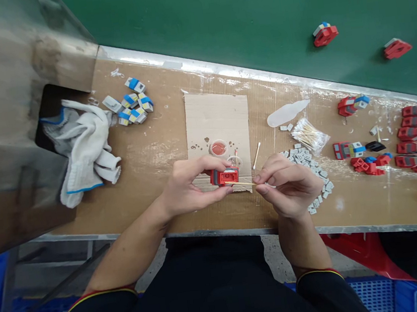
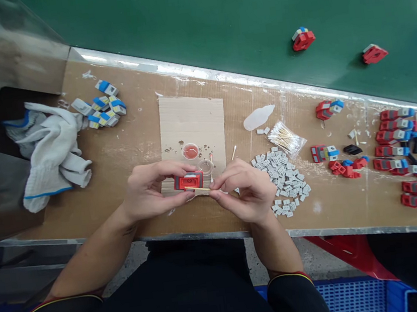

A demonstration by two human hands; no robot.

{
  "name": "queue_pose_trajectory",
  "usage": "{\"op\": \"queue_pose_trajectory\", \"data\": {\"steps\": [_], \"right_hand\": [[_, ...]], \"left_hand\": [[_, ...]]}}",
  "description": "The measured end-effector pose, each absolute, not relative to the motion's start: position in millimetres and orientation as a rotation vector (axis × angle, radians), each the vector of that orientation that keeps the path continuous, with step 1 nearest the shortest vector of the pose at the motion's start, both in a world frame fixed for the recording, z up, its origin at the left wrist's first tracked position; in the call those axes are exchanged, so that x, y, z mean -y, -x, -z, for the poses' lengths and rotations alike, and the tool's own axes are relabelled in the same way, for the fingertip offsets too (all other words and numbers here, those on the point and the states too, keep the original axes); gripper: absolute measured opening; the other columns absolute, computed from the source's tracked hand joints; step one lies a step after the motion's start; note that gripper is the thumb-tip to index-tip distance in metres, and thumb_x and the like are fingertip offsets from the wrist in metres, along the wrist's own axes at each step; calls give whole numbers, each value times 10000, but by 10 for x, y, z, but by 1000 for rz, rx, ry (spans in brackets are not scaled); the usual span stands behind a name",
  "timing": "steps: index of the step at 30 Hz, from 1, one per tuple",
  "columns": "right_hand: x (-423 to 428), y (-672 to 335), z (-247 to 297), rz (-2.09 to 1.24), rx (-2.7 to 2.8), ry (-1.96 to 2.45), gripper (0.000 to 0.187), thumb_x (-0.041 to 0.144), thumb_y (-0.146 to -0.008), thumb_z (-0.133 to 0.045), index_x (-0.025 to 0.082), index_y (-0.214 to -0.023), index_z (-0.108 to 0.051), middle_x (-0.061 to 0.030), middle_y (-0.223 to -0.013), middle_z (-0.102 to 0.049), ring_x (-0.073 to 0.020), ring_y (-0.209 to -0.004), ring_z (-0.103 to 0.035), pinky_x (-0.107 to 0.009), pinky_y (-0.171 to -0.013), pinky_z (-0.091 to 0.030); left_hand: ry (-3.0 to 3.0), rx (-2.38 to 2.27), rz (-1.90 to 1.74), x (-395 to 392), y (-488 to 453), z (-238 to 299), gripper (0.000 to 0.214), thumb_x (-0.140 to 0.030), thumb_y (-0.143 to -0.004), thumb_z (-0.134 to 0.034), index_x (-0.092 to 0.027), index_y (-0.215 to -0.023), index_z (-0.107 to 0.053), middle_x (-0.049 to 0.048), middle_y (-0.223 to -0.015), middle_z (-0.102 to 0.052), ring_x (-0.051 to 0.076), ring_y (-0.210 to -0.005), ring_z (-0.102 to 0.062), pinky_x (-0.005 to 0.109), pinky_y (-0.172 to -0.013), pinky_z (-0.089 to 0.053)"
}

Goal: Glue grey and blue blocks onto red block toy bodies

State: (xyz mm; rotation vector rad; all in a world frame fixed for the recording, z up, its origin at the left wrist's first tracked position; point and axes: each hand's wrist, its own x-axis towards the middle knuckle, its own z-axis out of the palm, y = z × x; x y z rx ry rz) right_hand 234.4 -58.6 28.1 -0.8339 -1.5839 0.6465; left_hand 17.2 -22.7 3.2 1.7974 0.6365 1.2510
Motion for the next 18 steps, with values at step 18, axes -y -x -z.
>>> {"op": "queue_pose_trajectory", "data": {"steps": [18], "right_hand": [[573, -2352, -336, -608, 1589, 854, 163, 165, -891, -785, 259, -851, -658, 18, -710, -770, -158, -539, -670, -325, -487, -515]], "left_hand": [[-1788, -647, -1273, 216, -157, -39, 304, -233, -817, -901, -186, -1053, -716, 110, -1006, -858, 199, -864, -843, 245, -750, -699]]}}
